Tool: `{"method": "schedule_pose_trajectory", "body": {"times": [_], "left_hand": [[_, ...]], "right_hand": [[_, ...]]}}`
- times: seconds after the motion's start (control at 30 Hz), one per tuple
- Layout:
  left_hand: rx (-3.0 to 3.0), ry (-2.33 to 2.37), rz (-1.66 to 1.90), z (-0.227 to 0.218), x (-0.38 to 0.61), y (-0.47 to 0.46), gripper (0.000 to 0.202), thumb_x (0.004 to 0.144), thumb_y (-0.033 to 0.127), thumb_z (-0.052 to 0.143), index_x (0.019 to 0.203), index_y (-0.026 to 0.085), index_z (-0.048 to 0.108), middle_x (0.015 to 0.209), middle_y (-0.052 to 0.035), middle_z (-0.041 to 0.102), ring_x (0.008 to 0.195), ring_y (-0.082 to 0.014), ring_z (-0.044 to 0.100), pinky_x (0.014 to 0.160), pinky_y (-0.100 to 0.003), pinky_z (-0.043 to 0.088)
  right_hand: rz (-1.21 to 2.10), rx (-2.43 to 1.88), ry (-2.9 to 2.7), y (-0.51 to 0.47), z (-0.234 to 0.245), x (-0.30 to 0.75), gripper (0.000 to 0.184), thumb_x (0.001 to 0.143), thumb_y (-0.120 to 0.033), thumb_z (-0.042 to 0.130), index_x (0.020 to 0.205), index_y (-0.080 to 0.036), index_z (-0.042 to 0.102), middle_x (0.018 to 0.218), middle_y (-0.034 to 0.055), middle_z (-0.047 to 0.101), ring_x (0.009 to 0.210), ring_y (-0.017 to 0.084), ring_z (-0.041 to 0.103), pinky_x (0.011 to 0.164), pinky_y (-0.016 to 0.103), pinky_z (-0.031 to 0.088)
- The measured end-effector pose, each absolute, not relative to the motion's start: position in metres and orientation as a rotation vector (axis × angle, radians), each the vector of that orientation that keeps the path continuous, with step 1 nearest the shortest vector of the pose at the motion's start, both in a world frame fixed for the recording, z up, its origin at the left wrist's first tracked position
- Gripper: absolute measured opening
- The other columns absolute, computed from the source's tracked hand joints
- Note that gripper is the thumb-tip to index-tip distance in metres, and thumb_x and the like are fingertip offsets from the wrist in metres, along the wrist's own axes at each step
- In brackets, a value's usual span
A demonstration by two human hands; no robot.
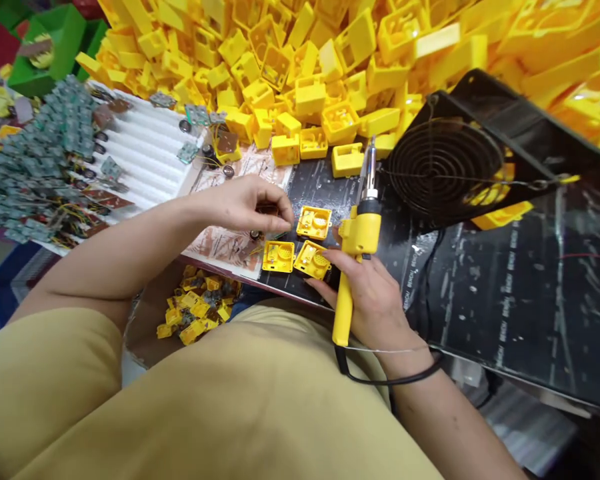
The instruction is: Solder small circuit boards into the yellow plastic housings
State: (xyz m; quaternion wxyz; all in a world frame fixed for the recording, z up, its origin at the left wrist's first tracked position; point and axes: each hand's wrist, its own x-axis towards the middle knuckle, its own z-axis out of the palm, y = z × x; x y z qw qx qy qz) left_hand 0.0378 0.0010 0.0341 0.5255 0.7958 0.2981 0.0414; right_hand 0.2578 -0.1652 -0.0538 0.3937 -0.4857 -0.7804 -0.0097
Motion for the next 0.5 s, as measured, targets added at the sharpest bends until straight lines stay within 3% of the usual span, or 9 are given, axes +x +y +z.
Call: {"method": "schedule_pose_trajectory", "body": {"times": [0.1,0.2,0.3,0.4,0.5], "left_hand": [[2.106,0.735,0.060,0.034,0.039,-0.014,0.016,0.079,0.023,0.071,0.093,0.015,0.070,0.073,0.0021,0.067,0.066,-0.0089,0.057,0.065,-0.023,0.042],[2.202,0.798,0.021,0.035,0.039,-0.023,0.027,0.080,0.024,0.071,0.105,0.014,0.068,0.075,0.0017,0.068,0.067,-0.0105,0.059,0.065,-0.023,0.042],[2.291,0.853,-0.010,0.033,0.039,-0.028,0.017,0.083,0.024,0.067,0.097,0.016,0.071,0.076,0.0003,0.072,0.067,-0.0115,0.061,0.065,-0.024,0.041],[2.408,0.871,-0.043,0.032,0.037,-0.035,0.012,0.084,0.023,0.062,0.084,0.018,0.073,0.076,0.0005,0.075,0.069,-0.0129,0.064,0.071,-0.027,0.043],[2.526,0.878,-0.023,0.034,0.034,-0.043,0.013,0.086,0.023,0.063,0.082,0.020,0.074,0.082,-0.0002,0.078,0.084,-0.0182,0.068,0.095,-0.037,0.046]], "right_hand": [[-0.014,-1.248,-1.967,-0.168,-0.052,0.258,0.056,0.090,-0.036,0.079,0.136,-0.021,0.051,0.120,0.0113,0.072,0.104,0.025,0.074,0.084,0.036,0.064],[-0.027,-1.251,-1.979,-0.167,-0.048,0.255,0.052,0.090,-0.033,0.079,0.132,-0.021,0.052,0.106,0.0066,0.073,0.091,0.023,0.074,0.079,0.034,0.063],[-0.010,-1.227,-2.007,-0.164,-0.045,0.252,0.049,0.091,-0.032,0.078,0.131,-0.023,0.053,0.095,0.0024,0.072,0.083,0.021,0.073,0.081,0.034,0.064],[0.054,-1.217,-1.993,-0.164,-0.044,0.255,0.051,0.092,-0.043,0.076,0.134,-0.024,0.052,0.103,0.0049,0.074,0.095,0.025,0.074,0.092,0.043,0.064],[0.122,-1.223,-1.948,-0.170,-0.042,0.263,0.057,0.089,-0.043,0.079,0.136,-0.024,0.051,0.122,0.0104,0.072,0.116,0.030,0.071,0.100,0.049,0.062]]}}
